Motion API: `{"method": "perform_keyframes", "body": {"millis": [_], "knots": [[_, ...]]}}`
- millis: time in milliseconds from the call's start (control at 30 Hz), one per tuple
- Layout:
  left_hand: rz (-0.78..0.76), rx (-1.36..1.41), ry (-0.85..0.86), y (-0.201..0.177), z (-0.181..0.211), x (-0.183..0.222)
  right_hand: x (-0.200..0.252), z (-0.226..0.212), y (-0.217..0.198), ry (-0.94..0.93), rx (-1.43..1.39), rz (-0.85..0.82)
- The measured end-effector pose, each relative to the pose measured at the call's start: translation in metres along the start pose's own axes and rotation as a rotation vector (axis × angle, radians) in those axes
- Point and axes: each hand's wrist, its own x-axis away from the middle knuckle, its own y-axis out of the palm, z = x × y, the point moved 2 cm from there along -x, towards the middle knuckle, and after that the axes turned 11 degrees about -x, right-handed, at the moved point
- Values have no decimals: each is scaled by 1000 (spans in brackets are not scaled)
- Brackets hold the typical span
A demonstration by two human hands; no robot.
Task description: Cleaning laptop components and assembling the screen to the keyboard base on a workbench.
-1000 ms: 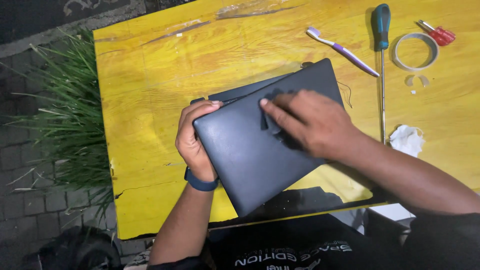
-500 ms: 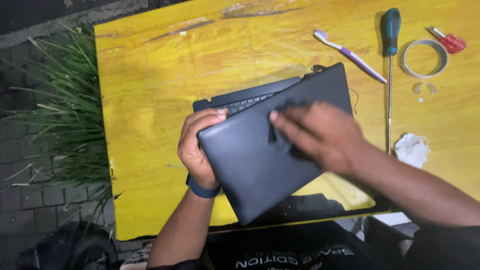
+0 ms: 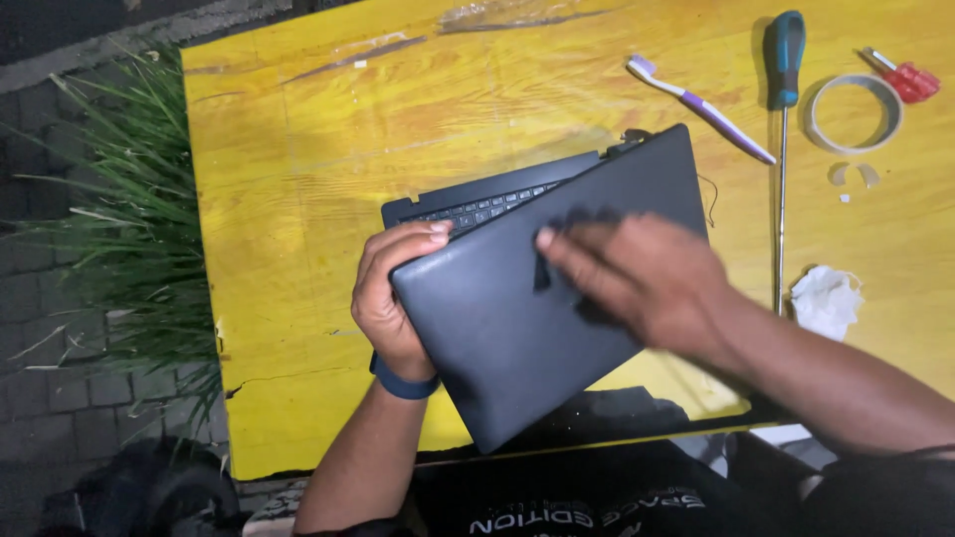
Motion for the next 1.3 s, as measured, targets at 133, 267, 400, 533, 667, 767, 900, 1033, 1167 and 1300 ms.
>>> {"method": "perform_keyframes", "body": {"millis": [133, 267, 400, 533, 667, 767, 900, 1033, 1167, 1300], "knots": [[6, -9, 1, 0, 1, -2, -14, 52, 12, -999, 369, 717], [-11, -17, -7, -1, 0, 1, -16, 60, 9, -513, 202, 440], [4, -4, 0, 0, 1, 0, -29, 98, 34, -907, 390, 673], [12, -4, -3, 1, 0, -1, -23, 89, 19, -981, 469, 858], [-11, 3, -32, 1, -1, 1, -23, 87, 19, -881, 412, 724], [-6, 20, -34, 1, -1, 0, -9, 28, -3, -471, 176, 506], [1, 43, -47, 3, -2, 2, 7, -5, -14, 112, -341, 142], [-2, 42, -39, 4, 0, 2, 12, -26, -17, 163, -336, 122], [-3, 63, -20, 4, 0, 2, 0, 1, -6, 62, -106, 88], [-10, 53, -3, 3, 1, 1, -3, 13, 9, -63, 45, 70]]}}
